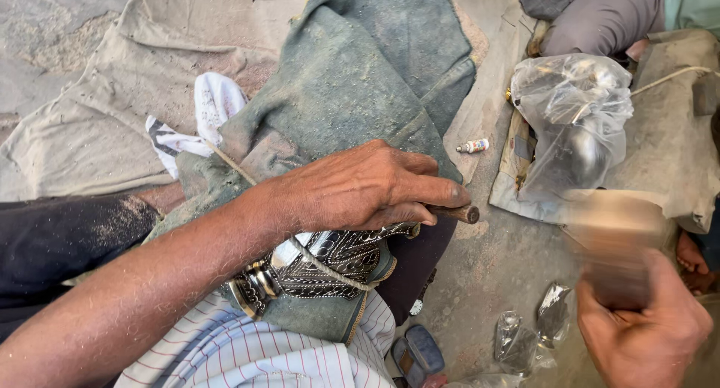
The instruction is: The person sits on the ground and repeatedly hammers a small metal punch held against a silver decorative metal object resting on a cloth on their lap. They adjust the object's position occasionally while continuing to strike the same area.
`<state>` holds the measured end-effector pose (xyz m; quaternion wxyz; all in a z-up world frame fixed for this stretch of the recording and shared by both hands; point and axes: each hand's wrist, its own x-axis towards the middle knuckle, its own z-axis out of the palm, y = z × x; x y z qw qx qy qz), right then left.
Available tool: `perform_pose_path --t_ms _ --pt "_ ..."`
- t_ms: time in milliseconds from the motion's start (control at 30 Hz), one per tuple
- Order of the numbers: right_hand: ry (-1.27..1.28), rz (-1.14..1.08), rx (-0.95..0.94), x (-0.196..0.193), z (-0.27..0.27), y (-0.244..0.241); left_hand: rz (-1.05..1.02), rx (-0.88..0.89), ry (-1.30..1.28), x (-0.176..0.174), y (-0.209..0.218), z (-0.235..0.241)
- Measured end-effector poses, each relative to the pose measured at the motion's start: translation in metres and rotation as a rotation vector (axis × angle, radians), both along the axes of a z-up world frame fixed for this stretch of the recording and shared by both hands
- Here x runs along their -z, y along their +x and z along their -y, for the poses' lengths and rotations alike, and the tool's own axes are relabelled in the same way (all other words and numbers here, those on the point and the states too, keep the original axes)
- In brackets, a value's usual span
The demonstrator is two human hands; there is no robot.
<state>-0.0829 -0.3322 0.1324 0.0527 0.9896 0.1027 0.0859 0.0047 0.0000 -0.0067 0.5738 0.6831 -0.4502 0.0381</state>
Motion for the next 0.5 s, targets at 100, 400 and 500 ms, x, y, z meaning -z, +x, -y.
perform_pose_path --t_ms 100,400,500 --pt "0.093 -0.003 -0.007 0.0 -0.006 -0.002 -0.007 0.009 0.03 0.0 0.002 0.0" --pt "0.646 -0.057 -0.043 0.003 -0.006 -0.001 -0.038 -0.046 -0.017 -0.007 -0.009 0.004" --pt "0.762 -0.08 0.029 0.007 0.006 -0.008 -0.071 -0.047 0.049 -0.011 -0.008 0.007"
